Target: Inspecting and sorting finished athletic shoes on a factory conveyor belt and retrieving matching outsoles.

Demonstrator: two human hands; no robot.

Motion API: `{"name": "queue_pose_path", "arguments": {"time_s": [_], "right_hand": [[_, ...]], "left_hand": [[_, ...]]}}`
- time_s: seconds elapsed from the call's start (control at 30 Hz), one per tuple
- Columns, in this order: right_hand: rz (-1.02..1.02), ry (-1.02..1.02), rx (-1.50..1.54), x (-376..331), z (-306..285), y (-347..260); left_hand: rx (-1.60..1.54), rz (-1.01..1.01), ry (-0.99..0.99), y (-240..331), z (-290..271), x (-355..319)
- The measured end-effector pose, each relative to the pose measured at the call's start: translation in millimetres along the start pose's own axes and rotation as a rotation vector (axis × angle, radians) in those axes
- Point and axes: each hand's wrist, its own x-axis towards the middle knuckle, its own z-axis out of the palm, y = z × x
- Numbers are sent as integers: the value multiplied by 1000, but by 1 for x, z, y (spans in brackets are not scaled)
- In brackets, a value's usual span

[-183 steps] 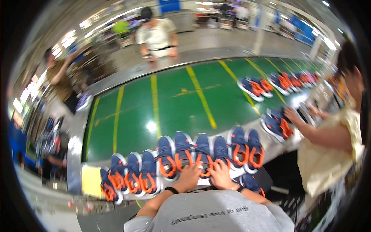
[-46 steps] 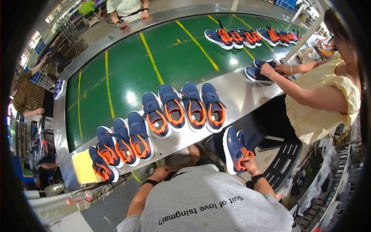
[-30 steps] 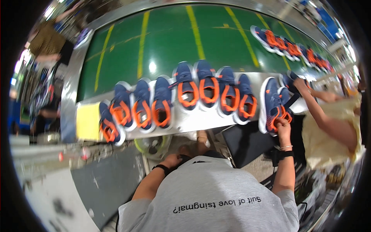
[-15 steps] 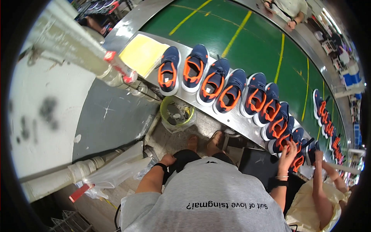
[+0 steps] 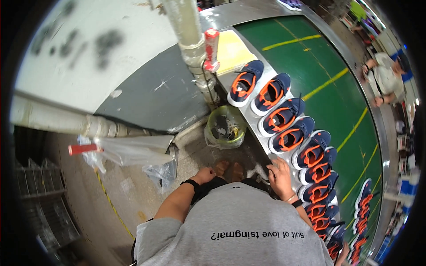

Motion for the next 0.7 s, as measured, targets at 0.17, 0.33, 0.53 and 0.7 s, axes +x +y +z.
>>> {"name": "queue_pose_path", "arguments": {"time_s": [0.17, 0.33, 0.53, 0.7], "right_hand": [[-294, -221, -197, 54, 11, 22], [-585, -354, -302, 51, 40, 62], [-567, -422, -395, 47, 48, 57], [-555, -414, -503, 52, 52, 56]], "left_hand": [[-53, -206, 102, -36, 37, -36], [-193, -347, 220, -62, 74, -80], [-207, -438, 99, -79, 91, -103], [-362, -349, 290, -86, 74, -104]]}}
